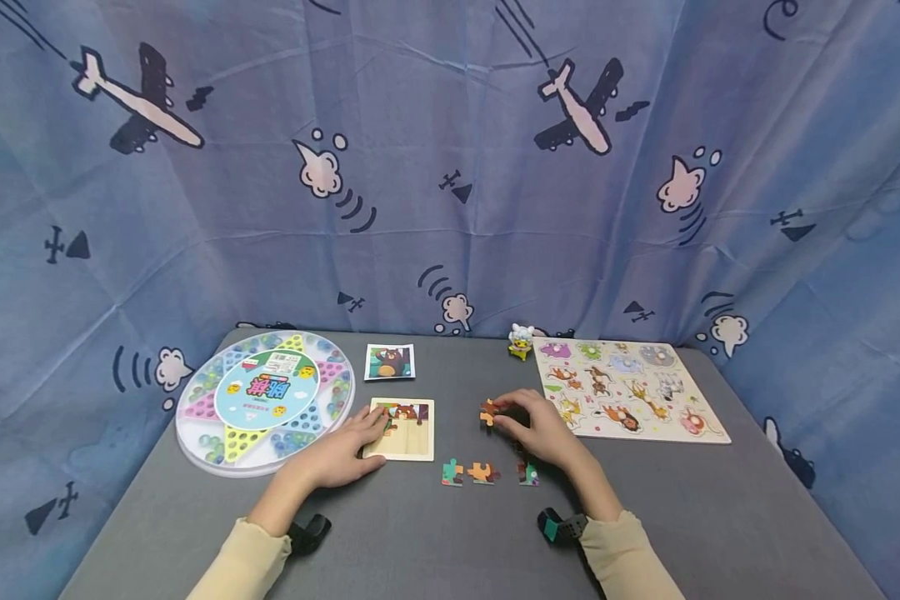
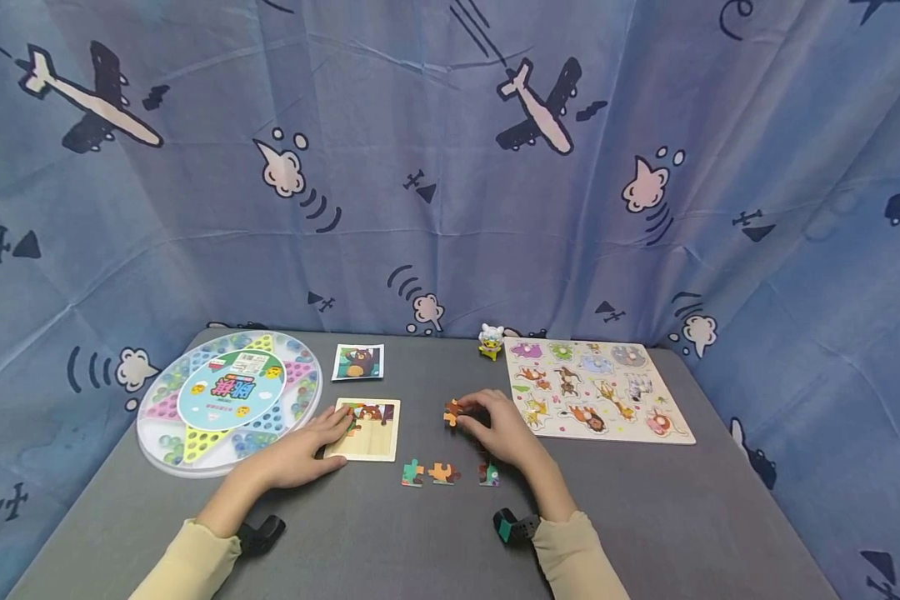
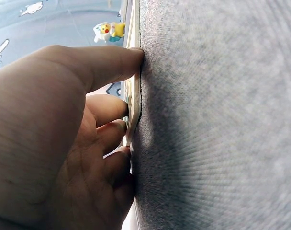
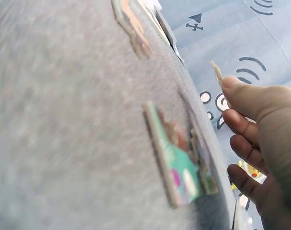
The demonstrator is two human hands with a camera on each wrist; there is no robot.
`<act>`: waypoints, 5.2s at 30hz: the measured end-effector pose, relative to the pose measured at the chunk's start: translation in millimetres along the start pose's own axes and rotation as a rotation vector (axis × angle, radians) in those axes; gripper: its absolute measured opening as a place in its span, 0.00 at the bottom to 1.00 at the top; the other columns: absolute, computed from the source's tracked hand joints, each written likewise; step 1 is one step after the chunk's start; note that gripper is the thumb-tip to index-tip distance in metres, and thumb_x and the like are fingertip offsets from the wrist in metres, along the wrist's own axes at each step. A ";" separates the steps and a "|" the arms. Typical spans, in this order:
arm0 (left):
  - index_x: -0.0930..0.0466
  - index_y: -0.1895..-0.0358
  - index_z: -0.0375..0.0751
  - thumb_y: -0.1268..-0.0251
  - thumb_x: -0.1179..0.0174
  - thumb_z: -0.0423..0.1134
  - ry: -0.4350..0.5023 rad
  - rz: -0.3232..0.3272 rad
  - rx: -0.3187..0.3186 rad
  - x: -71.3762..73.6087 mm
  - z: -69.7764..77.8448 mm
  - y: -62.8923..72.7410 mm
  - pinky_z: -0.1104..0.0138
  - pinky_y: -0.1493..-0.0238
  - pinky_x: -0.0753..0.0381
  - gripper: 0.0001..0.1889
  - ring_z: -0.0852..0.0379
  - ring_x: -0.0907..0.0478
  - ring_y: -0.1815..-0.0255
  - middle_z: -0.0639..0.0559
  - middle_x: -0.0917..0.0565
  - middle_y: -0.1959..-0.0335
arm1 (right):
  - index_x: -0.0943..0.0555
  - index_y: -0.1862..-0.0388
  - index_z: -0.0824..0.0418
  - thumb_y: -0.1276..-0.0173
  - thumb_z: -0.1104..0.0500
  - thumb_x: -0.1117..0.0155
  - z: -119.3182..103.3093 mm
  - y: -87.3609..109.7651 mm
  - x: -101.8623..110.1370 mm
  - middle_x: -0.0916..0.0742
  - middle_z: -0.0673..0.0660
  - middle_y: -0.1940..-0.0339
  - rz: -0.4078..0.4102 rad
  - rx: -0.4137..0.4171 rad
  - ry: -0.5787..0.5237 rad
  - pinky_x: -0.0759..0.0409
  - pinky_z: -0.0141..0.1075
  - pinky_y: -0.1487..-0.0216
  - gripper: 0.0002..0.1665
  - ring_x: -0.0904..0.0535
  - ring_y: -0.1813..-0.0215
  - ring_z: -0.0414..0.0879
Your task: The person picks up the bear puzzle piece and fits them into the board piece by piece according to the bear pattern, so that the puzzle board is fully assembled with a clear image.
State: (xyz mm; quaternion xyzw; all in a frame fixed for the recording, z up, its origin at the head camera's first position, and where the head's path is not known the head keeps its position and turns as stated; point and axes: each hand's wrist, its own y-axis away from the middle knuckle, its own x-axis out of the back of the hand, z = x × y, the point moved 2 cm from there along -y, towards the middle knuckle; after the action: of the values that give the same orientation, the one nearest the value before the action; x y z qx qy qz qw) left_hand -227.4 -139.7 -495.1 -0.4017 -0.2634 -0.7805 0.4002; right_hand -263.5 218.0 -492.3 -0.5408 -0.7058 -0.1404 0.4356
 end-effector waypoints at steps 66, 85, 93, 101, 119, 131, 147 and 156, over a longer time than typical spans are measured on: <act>0.38 0.18 0.31 0.22 0.38 0.46 0.021 0.000 -0.001 3.2 4.9 1.8 0.39 0.16 0.48 0.37 0.32 0.53 0.13 0.36 0.44 0.14 | 0.11 0.46 0.60 0.25 0.54 0.28 -87.4 -42.2 -99.5 0.13 0.55 0.51 -0.077 0.072 -0.028 0.22 0.42 0.51 0.15 0.22 0.52 0.46; 0.38 0.16 0.41 0.20 0.39 0.48 -0.018 -0.032 -0.012 -5.0 16.5 0.0 0.40 0.16 0.45 0.35 0.37 0.55 0.12 0.45 0.43 0.14 | 0.10 0.47 0.60 0.27 0.54 0.26 -86.8 -40.3 -102.2 0.14 0.54 0.50 -0.049 0.094 -0.011 0.21 0.42 0.49 0.15 0.22 0.50 0.46; 0.39 0.16 0.40 0.20 0.40 0.48 -0.017 -0.029 -0.011 -7.3 15.8 -1.0 0.40 0.16 0.46 0.36 0.36 0.55 0.12 0.45 0.42 0.14 | 0.10 0.46 0.60 0.27 0.55 0.26 -87.2 -39.5 -101.4 0.14 0.54 0.51 -0.043 0.093 -0.027 0.22 0.40 0.52 0.15 0.23 0.53 0.44; 0.39 0.16 0.39 0.20 0.40 0.47 -0.019 -0.022 -0.020 -6.7 16.9 -0.6 0.40 0.16 0.46 0.36 0.35 0.55 0.12 0.44 0.42 0.14 | 0.10 0.46 0.60 0.27 0.55 0.26 -86.2 -39.9 -101.7 0.14 0.55 0.50 -0.041 0.090 -0.026 0.21 0.41 0.51 0.14 0.22 0.52 0.45; 0.39 0.18 0.31 0.19 0.41 0.47 -0.012 -0.001 -0.025 -6.2 16.7 -0.9 0.42 0.16 0.46 0.36 0.35 0.52 0.13 0.38 0.43 0.14 | 0.10 0.48 0.59 0.27 0.56 0.26 -86.3 -39.2 -102.3 0.15 0.53 0.51 -0.043 0.087 -0.028 0.20 0.42 0.49 0.12 0.22 0.50 0.46; 0.38 0.18 0.31 0.19 0.41 0.47 -0.028 0.005 -0.023 -5.9 17.3 -1.6 0.41 0.16 0.45 0.36 0.35 0.51 0.13 0.38 0.42 0.14 | 0.10 0.49 0.58 0.28 0.57 0.26 -86.0 -39.4 -102.1 0.15 0.54 0.53 -0.040 0.092 -0.020 0.20 0.44 0.48 0.12 0.21 0.50 0.47; 0.39 0.17 0.35 0.18 0.42 0.46 -0.034 -0.009 -0.020 -6.5 14.8 -2.7 0.41 0.16 0.46 0.35 0.36 0.54 0.12 0.40 0.46 0.13 | 0.11 0.51 0.59 0.30 0.57 0.25 -87.2 -41.9 -105.2 0.15 0.54 0.53 -0.016 0.060 -0.047 0.20 0.44 0.47 0.12 0.22 0.50 0.47; 0.39 0.17 0.35 0.18 0.42 0.46 -0.036 -0.006 -0.026 -8.5 13.9 -2.9 0.41 0.16 0.47 0.35 0.36 0.54 0.12 0.40 0.46 0.13 | 0.10 0.52 0.59 0.31 0.58 0.25 -89.3 -40.9 -104.6 0.14 0.53 0.55 -0.004 0.040 -0.070 0.20 0.42 0.50 0.11 0.22 0.53 0.47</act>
State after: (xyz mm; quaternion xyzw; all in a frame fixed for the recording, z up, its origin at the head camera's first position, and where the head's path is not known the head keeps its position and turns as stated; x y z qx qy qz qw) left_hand -221.1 -124.4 -495.0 -0.4198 -0.2616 -0.7778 0.3878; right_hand -254.7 75.8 -509.5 -0.5351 -0.7244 -0.1079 0.4210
